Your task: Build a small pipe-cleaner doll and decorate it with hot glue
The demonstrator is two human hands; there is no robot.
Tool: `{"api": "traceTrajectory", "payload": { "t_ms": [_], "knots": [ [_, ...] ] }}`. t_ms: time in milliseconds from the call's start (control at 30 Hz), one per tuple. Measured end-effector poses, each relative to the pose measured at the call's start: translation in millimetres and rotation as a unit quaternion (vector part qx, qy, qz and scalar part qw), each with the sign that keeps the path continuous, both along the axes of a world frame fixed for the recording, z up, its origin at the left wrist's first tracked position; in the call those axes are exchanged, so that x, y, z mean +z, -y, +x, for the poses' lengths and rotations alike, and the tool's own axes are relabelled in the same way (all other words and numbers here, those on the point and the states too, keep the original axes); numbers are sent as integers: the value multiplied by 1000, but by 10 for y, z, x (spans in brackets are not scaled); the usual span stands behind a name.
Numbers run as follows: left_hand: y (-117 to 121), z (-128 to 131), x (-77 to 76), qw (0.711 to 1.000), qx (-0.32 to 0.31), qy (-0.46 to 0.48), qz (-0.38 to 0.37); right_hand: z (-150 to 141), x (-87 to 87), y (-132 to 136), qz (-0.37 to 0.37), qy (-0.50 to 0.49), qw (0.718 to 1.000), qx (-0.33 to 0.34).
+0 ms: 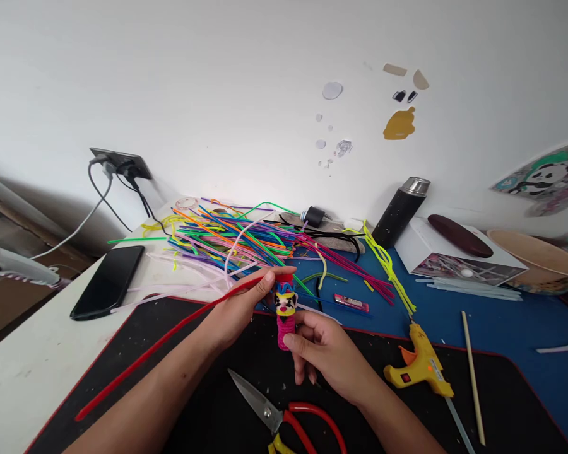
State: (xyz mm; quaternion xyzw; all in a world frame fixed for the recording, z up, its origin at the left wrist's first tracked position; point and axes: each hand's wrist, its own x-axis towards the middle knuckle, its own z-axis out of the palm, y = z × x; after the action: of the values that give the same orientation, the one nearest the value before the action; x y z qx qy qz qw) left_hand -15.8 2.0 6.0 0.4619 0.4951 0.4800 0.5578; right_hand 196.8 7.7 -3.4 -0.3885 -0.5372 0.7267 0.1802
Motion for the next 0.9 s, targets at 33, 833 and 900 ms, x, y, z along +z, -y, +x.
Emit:
{"api": "traceTrajectory", "payload": {
  "t_ms": [33, 833, 900],
  "knots": [
    [1, 0, 2, 1000, -1, -2, -2, 0, 2, -2, 0, 2, 1000, 0],
    [0, -9, 12, 1000, -7, -23, 9, 0, 5, 1, 4, 6, 1000, 2],
    [0, -11, -3, 1000, -8, -22, 9, 1, 2, 3, 5, 8, 1000, 3]
  ]
}}
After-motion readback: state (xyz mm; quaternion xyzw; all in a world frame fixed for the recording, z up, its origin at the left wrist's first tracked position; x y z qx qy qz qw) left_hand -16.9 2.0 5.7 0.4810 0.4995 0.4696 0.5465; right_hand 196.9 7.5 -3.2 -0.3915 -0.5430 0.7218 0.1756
